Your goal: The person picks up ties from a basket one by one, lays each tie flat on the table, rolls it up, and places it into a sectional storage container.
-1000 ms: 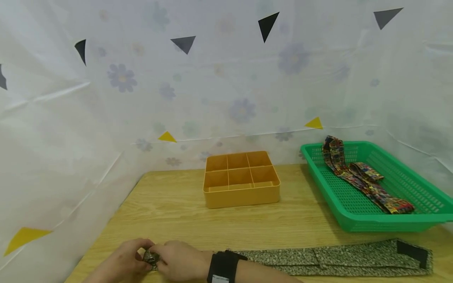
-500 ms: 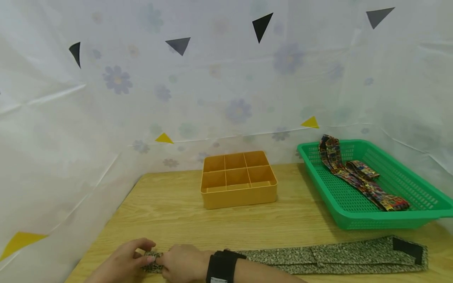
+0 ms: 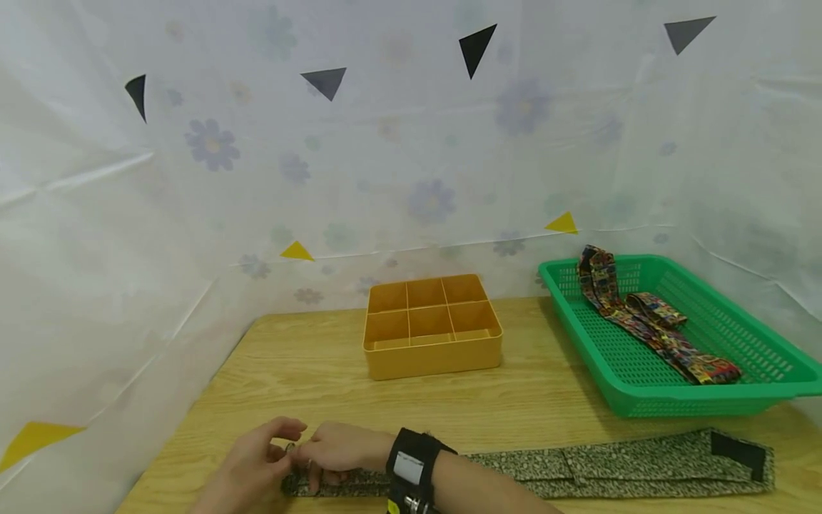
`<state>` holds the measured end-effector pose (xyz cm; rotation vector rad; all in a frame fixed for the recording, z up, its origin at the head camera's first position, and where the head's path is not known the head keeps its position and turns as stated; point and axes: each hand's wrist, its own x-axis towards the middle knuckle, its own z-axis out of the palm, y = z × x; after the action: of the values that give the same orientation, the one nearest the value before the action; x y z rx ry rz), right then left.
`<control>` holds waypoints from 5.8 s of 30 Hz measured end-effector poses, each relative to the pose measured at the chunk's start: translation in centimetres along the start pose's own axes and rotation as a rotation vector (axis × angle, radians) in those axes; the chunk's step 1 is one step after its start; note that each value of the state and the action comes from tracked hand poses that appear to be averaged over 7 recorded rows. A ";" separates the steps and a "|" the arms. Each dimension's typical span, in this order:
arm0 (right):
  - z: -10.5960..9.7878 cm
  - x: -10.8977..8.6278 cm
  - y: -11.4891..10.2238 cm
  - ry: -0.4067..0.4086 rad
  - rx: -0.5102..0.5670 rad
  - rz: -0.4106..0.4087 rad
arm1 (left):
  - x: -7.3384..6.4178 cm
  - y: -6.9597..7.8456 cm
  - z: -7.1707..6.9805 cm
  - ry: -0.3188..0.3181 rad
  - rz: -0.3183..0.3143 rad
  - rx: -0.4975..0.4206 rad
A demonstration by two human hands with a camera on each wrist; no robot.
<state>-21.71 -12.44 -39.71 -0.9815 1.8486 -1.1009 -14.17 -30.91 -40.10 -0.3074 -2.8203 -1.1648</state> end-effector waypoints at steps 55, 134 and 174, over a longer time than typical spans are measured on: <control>-1.0 -1.5 0.2 0.070 0.023 0.011 | 1.0 0.1 -0.8 -0.297 0.143 -0.097; -3.3 -5.3 1.1 -0.182 0.409 0.105 | 2.2 2.7 2.6 -0.382 0.180 -0.084; -4.9 -7.8 1.1 -0.185 0.231 0.118 | 3.2 4.8 3.7 -0.415 0.218 -0.199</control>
<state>-22.99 -3.56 -37.32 -0.8018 1.5706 -1.0861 -16.26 -24.54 -38.94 -0.9474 -2.8945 -1.4772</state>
